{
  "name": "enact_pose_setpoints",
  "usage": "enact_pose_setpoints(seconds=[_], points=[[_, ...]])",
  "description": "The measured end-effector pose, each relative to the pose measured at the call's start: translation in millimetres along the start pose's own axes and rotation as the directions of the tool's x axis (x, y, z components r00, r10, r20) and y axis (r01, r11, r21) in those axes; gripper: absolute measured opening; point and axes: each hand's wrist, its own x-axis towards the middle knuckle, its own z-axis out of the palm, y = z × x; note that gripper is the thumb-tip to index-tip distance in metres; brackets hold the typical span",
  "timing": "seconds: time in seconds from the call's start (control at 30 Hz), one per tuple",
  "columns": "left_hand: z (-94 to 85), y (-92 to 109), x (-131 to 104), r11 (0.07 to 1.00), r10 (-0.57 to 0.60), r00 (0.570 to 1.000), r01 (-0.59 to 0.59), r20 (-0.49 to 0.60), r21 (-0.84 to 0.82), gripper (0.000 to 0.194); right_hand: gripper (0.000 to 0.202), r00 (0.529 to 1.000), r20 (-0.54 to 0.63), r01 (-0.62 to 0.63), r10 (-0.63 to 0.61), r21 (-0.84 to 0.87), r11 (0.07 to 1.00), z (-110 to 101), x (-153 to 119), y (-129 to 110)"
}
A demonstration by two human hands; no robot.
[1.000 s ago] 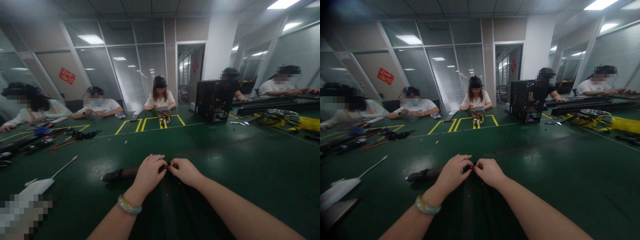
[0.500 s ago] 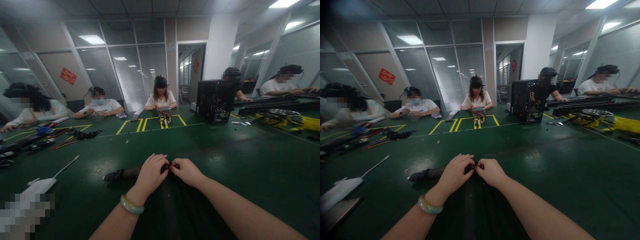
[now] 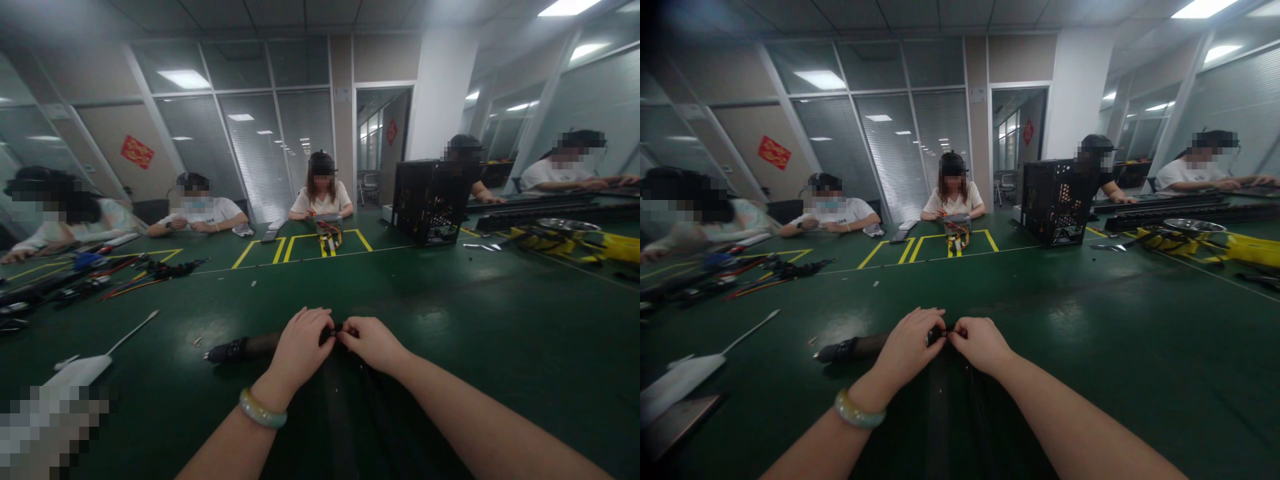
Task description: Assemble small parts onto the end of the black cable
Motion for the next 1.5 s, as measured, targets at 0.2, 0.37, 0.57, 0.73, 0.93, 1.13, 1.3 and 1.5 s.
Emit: enact_pose_setpoints(seconds=[0.2,0.37,0.57,0.73,0.93,1.13,1.3,1.5], points=[[-2.1,2.0,0.3,1.000,0.004,0.998,-0.003,0.069,-0.006,0.014,0.023,1.000,-0.003,-0.002,0.002,-0.015,1.000,1.2,0.6,1.8],[-2.1,2.7,0.0,1.000,-0.024,0.996,0.025,0.088,-0.006,0.015,0.024,1.000,-0.003,0.000,0.000,-0.023,1.000,0.5,0.4,0.8],[-1.6,1.9,0.6,0.997,-0.078,0.992,0.079,0.099,-0.015,0.011,0.023,1.000,0.004,0.003,-0.003,0.009,1.000,0.9,0.1,2.9],[-3.0,3.1,1.7,0.996,-0.080,0.990,0.084,0.115,-0.027,0.010,0.023,1.000,0.016,-0.011,0.011,0.016,1.000,1.1,-0.1,4.2],[-2.0,2.2,0.9,0.997,-0.075,0.990,0.077,0.122,-0.016,0.013,0.023,1.000,0.019,-0.021,0.020,0.026,0.999,-1.8,-0.6,0.5],[0.0,0.7,0.1,0.996,-0.087,0.990,0.087,0.107,0.006,0.014,0.024,0.999,0.026,-0.026,0.026,0.010,1.000,-0.5,-0.1,0.0],[-0.5,0.4,1.0,0.998,-0.058,0.992,0.060,0.116,-0.008,0.013,0.023,1.000,0.008,0.001,-0.001,-0.001,1.000,0.9,0.3,2.0],[-0.6,1.7,1.1,0.997,-0.074,0.991,0.073,0.113,0.012,0.019,0.024,1.000,0.022,-0.015,0.015,0.008,1.000,0.6,0.4,0.7]])
